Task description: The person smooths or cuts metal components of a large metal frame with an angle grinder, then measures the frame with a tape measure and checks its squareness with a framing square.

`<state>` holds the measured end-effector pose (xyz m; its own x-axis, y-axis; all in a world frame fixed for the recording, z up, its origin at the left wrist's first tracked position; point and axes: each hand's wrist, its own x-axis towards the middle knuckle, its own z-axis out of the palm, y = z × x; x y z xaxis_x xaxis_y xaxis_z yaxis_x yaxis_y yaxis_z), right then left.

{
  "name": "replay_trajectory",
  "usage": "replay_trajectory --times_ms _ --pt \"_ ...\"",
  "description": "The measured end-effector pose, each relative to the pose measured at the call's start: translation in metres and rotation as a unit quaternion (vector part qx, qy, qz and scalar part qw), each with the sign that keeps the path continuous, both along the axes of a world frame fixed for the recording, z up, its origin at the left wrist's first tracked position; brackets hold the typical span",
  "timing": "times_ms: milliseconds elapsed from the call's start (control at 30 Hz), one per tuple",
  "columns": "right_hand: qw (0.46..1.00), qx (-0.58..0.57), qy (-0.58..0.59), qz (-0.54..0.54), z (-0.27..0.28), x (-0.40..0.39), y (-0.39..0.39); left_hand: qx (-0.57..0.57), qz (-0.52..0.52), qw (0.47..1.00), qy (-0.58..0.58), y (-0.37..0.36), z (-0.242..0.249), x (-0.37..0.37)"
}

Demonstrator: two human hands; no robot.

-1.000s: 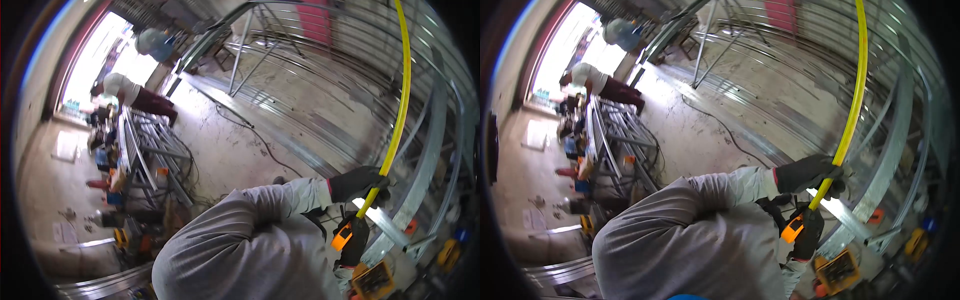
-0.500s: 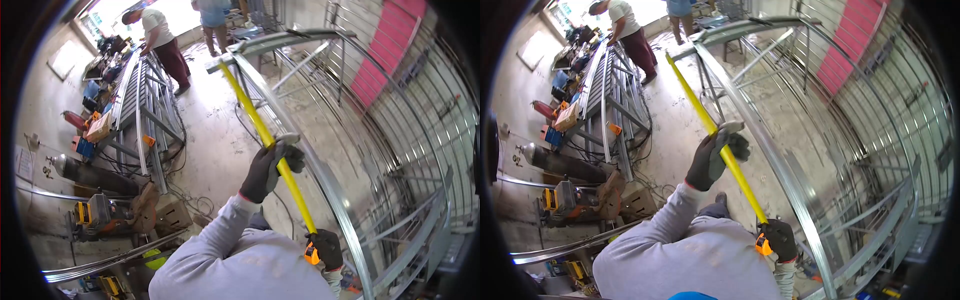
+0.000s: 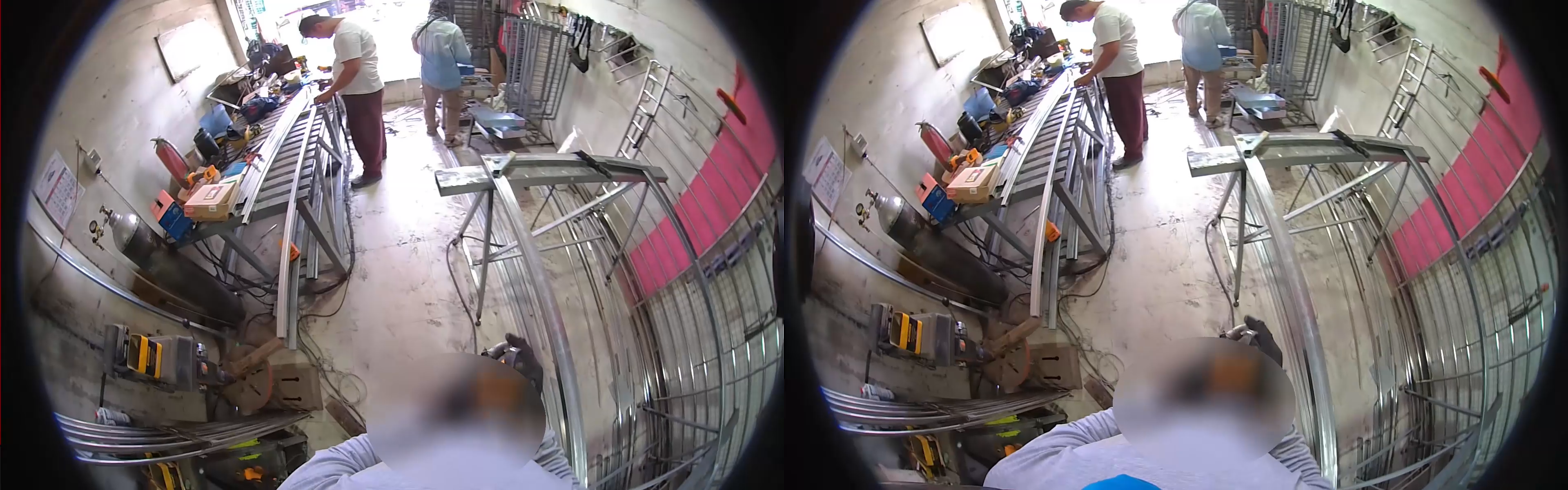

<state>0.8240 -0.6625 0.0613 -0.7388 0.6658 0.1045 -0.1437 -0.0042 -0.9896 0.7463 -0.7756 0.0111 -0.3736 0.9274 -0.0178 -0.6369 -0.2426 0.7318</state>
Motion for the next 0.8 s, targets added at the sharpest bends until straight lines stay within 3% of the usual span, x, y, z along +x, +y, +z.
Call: replay_trajectory --times_ms 33,100,133,167,233,267,300,367,400,467,533,600,800 --pt "0.998 0.063 -0.019 -0.016 -0.014 -0.022 0.006 -0.012 0.042 0.995 -0.089 0.001 0.002 -0.009" --pt "0.997 0.072 0.003 0.040 -0.036 -0.060 0.012 -0.008 0.090 0.994 -0.057 0.007 0.006 -0.044" --pt "0.994 0.102 -0.034 0.016 -0.021 -0.084 0.007 0.003 0.133 0.991 -0.025 0.012 0.008 -0.063" --pt "0.987 0.123 -0.088 0.049 -0.046 -0.101 0.014 0.030 0.161 0.986 -0.028 0.017 0.007 -0.081" --pt "0.946 0.321 -0.046 0.025 -0.090 -0.152 0.032 -0.012 0.184 0.983 -0.017 0.016 0.001 -0.119" --pt "0.928 0.367 -0.036 0.042 -0.077 -0.181 0.041 -0.026 0.202 0.979 0.019 0.019 0.005 -0.140" --pt "0.903 0.426 -0.020 0.061 -0.052 -0.215 0.052 -0.023 0.232 0.972 -0.042 0.027 -0.002 -0.162" --pt "0.863 0.487 -0.035 0.127 -0.011 -0.272 0.069 -0.021 0.250 0.959 0.131 0.026 -0.053 -0.220" --pt "0.891 0.344 -0.194 0.225 0.007 -0.287 0.070 -0.036 0.232 0.972 -0.012 0.027 -0.055 -0.241" --pt "0.886 0.356 -0.165 0.246 -0.015 -0.329 0.090 -0.050 0.251 0.909 -0.330 0.029 -0.059 -0.285" --pt "0.896 0.374 -0.073 0.226 -0.018 -0.363 0.105 -0.056 0.277 0.899 -0.336 0.013 -0.070 -0.331" --pt "0.906 0.332 -0.096 0.243 -0.005 -0.396 0.123 -0.014 0.313 0.892 -0.325 -0.012 -0.081 -0.368" --pt "0.910 0.404 -0.004 0.094 -0.032 -0.532 0.191 0.078 0.367 0.871 -0.317 -0.024 -0.064 -0.479"
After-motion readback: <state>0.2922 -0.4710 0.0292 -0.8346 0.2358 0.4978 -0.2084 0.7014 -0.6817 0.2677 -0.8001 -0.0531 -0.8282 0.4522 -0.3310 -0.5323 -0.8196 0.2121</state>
